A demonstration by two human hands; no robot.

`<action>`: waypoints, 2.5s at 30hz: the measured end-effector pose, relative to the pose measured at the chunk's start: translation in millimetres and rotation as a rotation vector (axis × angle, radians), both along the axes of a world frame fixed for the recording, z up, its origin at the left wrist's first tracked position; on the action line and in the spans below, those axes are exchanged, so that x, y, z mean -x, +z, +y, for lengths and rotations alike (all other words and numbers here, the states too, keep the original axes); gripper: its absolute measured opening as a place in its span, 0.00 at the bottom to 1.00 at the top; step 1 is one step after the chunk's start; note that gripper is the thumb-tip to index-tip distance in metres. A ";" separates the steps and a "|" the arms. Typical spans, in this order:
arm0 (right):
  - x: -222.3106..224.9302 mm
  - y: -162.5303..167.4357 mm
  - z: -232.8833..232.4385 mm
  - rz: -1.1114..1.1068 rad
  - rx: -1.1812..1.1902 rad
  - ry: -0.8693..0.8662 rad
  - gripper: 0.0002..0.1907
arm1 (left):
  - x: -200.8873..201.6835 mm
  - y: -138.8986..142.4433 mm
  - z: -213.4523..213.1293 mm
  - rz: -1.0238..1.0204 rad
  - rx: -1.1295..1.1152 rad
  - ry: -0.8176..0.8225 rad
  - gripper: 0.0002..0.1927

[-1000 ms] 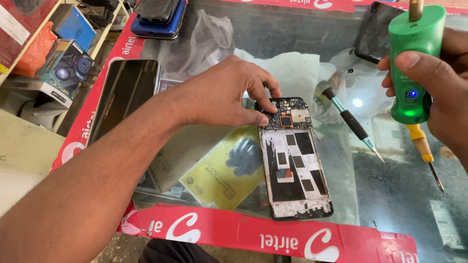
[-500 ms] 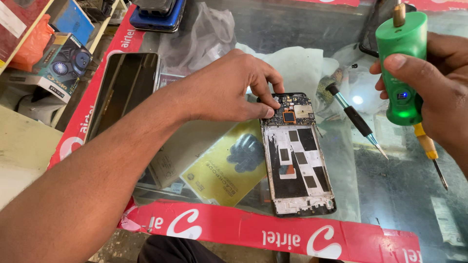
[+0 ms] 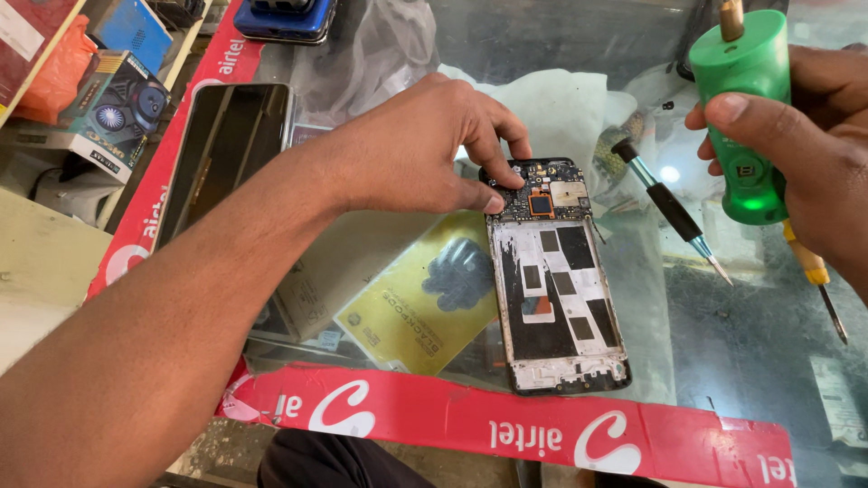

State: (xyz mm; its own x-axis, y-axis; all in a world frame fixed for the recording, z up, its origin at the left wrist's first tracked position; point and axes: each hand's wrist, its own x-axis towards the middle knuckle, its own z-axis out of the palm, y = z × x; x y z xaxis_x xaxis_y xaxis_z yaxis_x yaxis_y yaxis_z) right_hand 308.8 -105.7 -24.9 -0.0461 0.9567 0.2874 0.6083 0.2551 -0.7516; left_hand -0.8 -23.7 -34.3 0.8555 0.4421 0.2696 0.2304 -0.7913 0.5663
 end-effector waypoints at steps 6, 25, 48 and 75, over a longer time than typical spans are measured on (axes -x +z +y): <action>0.1 -0.3 -0.5 -0.050 -0.017 -0.010 0.21 | 0.1 0.9 -1.0 0.029 -0.034 0.012 0.15; 0.7 -2.1 -1.7 -0.131 -0.017 -0.008 0.21 | 0.6 1.5 -0.6 0.003 -0.052 -0.022 0.15; -5.1 -5.3 -0.9 -0.172 -0.006 -0.021 0.23 | 0.1 1.4 -1.5 -0.013 -0.003 0.013 0.13; -6.5 -8.5 0.8 -0.236 -0.029 -0.035 0.22 | -3.8 3.4 -5.1 0.008 0.032 0.071 0.10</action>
